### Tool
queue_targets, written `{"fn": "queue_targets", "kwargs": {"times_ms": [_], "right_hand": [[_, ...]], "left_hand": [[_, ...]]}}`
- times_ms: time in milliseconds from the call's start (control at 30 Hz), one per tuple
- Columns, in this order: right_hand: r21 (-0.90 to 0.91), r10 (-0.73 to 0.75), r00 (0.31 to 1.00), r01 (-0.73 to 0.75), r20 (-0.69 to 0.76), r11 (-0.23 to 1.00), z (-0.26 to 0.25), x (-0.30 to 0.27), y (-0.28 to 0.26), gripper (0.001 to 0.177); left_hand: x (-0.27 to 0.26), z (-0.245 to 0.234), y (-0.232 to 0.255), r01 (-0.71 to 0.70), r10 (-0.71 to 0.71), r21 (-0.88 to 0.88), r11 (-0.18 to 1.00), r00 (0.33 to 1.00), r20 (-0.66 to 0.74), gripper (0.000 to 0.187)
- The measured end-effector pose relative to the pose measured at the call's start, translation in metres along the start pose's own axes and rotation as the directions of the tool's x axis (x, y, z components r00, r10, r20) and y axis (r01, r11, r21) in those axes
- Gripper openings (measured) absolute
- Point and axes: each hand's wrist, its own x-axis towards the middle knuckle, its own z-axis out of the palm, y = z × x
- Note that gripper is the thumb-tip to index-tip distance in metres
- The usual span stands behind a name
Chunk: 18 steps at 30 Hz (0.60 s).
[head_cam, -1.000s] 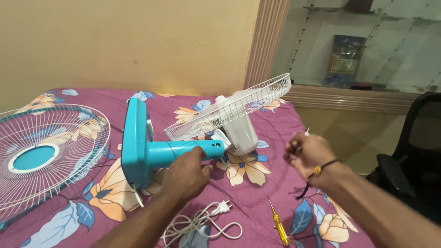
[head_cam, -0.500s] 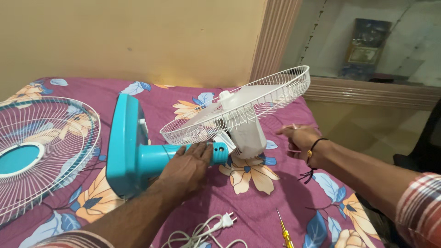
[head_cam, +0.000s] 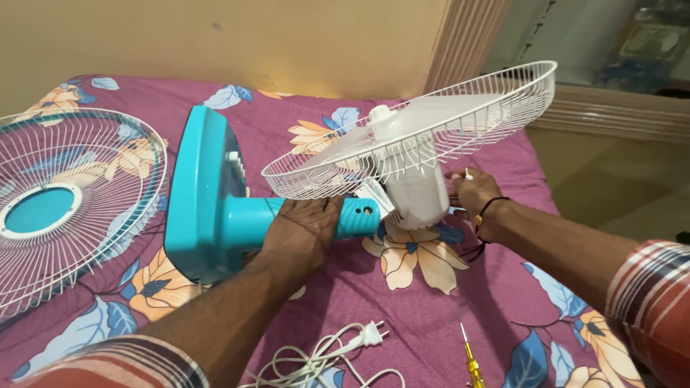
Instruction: The person uses a yellow screwdriver to remove screws from the back of a small table fan. After removing the screws, the person detaches the fan head from the base and places the parts on the bed.
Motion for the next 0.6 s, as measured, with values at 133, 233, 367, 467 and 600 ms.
{"fn": "queue_targets", "kwargs": {"times_ms": [133, 233, 367, 467, 600], "right_hand": [[0.121, 0.104, 0.990, -0.115, 0.090, 0.986, 0.010, -0.007, -0.009, 0.023], [0.213, 0.147, 0.971, -0.186, 0.186, 0.959, 0.014, -0.001, -0.014, 0.024], [0.389, 0.149, 0.902, -0.318, 0.406, 0.864, 0.018, 0.008, -0.012, 0.036], [0.391, 0.054, 0.893, -0.249, 0.446, 0.886, 0.021, 0.007, -0.011, 0.047], [0.258, 0.033, 0.919, -0.144, 0.394, 0.955, 0.016, -0.007, -0.012, 0.058]], "left_hand": [[-0.001, 0.009, -0.001, 0.029, -0.028, 0.008, 1.000, 0.999, -0.036, 0.064], [0.004, 0.014, 0.002, 0.004, -0.001, 0.020, 1.000, 0.984, -0.177, 0.064], [0.004, 0.019, 0.006, -0.008, 0.015, 0.022, 1.000, 0.951, -0.310, 0.058], [0.008, 0.015, 0.011, 0.047, -0.046, 0.001, 0.999, 0.971, -0.235, 0.047], [0.013, 0.004, 0.019, 0.125, -0.126, -0.021, 0.992, 0.986, -0.113, 0.038]]}}
